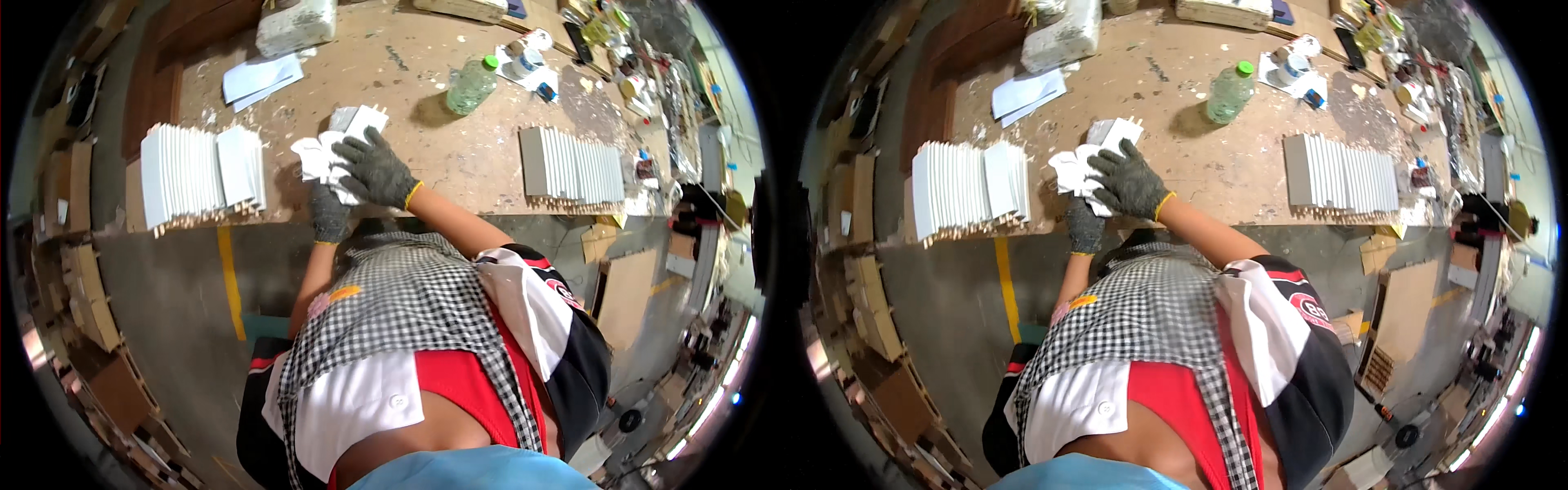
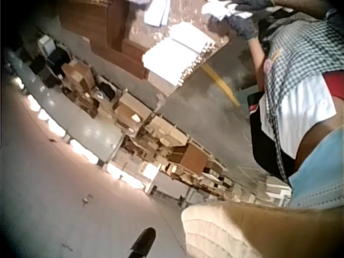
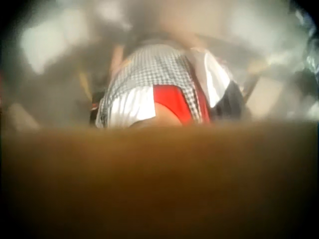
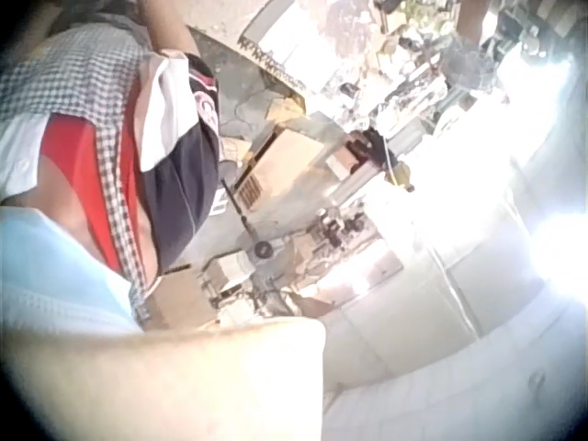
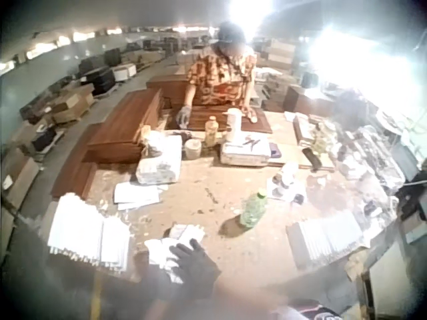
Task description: The person finishes white rectangular panels by scraping their edges with a small hand tool, wiping the surfaces with a cloth, and stacking the panels on the table.
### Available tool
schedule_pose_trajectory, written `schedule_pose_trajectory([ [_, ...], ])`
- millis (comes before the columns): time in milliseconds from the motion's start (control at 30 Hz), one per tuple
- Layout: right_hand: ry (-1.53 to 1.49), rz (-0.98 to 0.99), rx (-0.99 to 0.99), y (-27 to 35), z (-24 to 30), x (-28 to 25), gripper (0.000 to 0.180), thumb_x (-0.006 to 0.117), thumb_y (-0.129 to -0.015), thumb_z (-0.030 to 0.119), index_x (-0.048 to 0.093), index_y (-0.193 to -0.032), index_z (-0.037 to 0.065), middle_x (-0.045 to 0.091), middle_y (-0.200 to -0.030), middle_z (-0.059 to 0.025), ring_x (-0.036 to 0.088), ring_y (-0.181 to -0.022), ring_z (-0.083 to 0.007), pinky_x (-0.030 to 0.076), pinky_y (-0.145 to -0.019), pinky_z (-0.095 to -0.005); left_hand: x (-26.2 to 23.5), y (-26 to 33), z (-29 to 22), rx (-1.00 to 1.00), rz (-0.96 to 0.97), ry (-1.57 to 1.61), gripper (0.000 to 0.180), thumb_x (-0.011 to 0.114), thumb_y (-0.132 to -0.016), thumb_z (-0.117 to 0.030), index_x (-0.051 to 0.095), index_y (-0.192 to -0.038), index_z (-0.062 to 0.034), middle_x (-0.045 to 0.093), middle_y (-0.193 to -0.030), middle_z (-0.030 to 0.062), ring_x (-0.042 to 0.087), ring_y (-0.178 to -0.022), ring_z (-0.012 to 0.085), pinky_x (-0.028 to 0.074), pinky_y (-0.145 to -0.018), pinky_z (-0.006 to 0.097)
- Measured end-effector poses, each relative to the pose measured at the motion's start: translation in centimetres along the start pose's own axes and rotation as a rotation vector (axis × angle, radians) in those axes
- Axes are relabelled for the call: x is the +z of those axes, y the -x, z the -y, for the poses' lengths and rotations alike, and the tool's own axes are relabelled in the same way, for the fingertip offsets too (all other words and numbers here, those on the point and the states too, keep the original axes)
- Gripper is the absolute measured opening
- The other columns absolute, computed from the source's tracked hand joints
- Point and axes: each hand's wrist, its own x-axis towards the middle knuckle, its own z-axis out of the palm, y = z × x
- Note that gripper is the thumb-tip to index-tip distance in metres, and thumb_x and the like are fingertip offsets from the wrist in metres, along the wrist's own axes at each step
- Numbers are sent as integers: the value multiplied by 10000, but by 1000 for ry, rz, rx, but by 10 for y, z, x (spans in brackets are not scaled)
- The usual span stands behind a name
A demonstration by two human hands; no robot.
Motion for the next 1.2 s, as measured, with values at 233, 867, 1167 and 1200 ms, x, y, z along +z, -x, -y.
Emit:
schedule_pose_trajectory([
  [233,49,-211,607,-31,-104,-6,295,604,-939,333,696,-1061,80,691,-1034,-177,662,-945,-387,550,-822,-486,7,-13,4,156,-139,47,947,865,-824,-232,329,-1571,-8,495,-1498,251,525,-1336,356,441,-1104,433],
  [867,122,-125,1263,222,-301,-185,358,682,-936,434,779,-1171,183,762,-1137,-109,719,-1073,-330,538,-972,-387,1,-3,-42,137,-131,-204,782,784,-909,-153,361,-1536,43,483,-1513,239,487,-1374,346,378,-1158,432],
  [1167,304,8,1027,273,-452,-152,475,592,-960,488,667,-1326,193,680,-1287,-163,639,-1186,-383,502,-1014,-481,5,-12,-55,123,-184,-320,753,805,-879,-186,439,-1499,31,524,-1485,229,513,-1357,342,386,-1150,424],
  [1200,282,18,1004,264,-450,-147,475,592,-960,488,667,-1326,193,680,-1287,-163,639,-1186,-383,502,-1014,-481,3,-8,-53,173,-207,-402,738,814,-870,-197,467,-1480,30,543,-1466,234,532,-1339,348,404,-1135,425],
])
